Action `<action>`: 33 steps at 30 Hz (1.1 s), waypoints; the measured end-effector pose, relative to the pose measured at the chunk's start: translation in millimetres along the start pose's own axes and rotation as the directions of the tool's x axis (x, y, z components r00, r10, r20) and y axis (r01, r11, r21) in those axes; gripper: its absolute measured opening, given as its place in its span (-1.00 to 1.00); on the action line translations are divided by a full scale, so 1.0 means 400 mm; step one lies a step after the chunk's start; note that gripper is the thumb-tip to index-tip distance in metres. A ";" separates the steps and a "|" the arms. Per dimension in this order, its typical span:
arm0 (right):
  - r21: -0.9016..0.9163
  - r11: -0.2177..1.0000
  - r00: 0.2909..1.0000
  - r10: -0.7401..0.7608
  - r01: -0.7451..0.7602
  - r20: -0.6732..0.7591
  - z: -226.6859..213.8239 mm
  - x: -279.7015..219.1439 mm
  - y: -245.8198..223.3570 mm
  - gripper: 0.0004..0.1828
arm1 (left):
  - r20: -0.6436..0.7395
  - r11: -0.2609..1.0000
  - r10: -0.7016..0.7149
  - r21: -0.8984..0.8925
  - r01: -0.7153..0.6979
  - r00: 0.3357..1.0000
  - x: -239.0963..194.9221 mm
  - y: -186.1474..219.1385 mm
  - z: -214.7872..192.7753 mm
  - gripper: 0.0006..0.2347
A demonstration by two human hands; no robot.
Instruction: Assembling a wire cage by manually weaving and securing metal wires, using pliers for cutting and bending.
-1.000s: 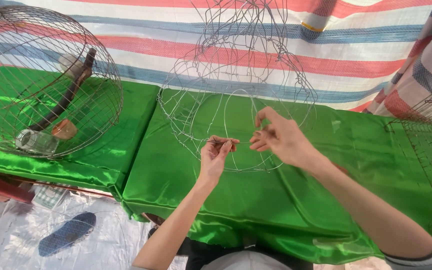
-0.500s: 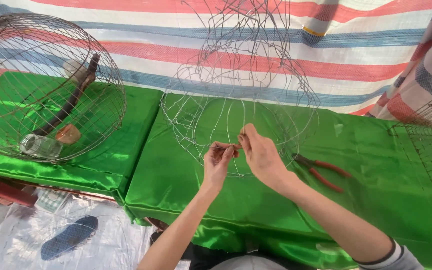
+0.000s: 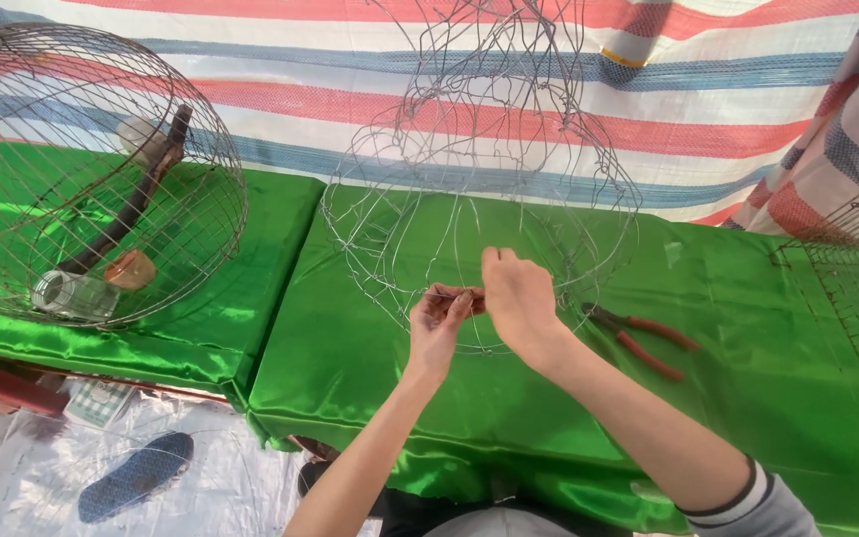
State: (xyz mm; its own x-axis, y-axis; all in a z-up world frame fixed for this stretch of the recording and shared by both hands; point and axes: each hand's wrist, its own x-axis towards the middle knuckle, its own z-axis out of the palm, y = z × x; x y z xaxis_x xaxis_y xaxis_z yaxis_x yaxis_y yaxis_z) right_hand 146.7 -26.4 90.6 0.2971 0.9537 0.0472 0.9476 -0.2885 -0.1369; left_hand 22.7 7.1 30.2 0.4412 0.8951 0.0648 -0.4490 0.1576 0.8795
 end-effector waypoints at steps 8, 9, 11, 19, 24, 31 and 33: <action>0.400 0.840 0.930 0.342 -0.366 0.133 0.021 0.059 -0.013 -0.66 | -0.025 0.999 -0.038 -0.006 0.038 0.999 0.018 -0.059 -0.022 -0.91; 0.283 0.918 0.959 0.248 -0.278 0.136 0.013 0.050 -0.023 -0.71 | -0.050 0.999 -0.033 0.001 0.033 0.998 0.022 -0.063 -0.025 -0.91; 0.162 0.971 0.976 0.153 -0.178 0.152 -0.029 0.014 -0.045 -0.66 | -0.075 1.000 -0.028 0.008 0.029 0.997 0.018 -0.058 -0.022 -0.92; 0.255 0.950 0.969 0.127 -0.180 0.210 -0.119 -0.056 -0.063 -0.53 | -0.112 0.998 -0.060 -0.006 0.060 0.992 0.008 -0.037 0.010 -0.95; 0.546 0.838 1.000 0.012 -0.013 0.004 -0.199 -0.132 -0.081 -0.41 | -0.123 0.998 -0.036 0.047 0.042 0.992 0.013 -0.053 -0.014 -0.95; 0.394 0.850 0.898 -0.182 0.348 -0.400 0.056 -0.269 0.060 -0.79 | -0.103 0.985 -0.118 0.111 0.129 0.988 -0.001 -0.010 0.013 -0.95; 0.300 0.917 0.926 -0.151 0.262 -0.347 0.190 -0.269 0.069 -0.66 | -0.106 0.987 -0.126 0.087 0.135 0.986 -0.008 -0.002 0.025 -0.97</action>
State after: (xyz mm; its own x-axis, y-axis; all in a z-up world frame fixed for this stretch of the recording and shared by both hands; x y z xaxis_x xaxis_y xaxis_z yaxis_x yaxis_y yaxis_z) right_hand 132.0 -130.5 6.4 0.1727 0.8965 0.4080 0.9118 0.0111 -0.4104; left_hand 29.4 0.0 34.2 0.4093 0.9072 -0.0970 -0.3159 0.2406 0.9178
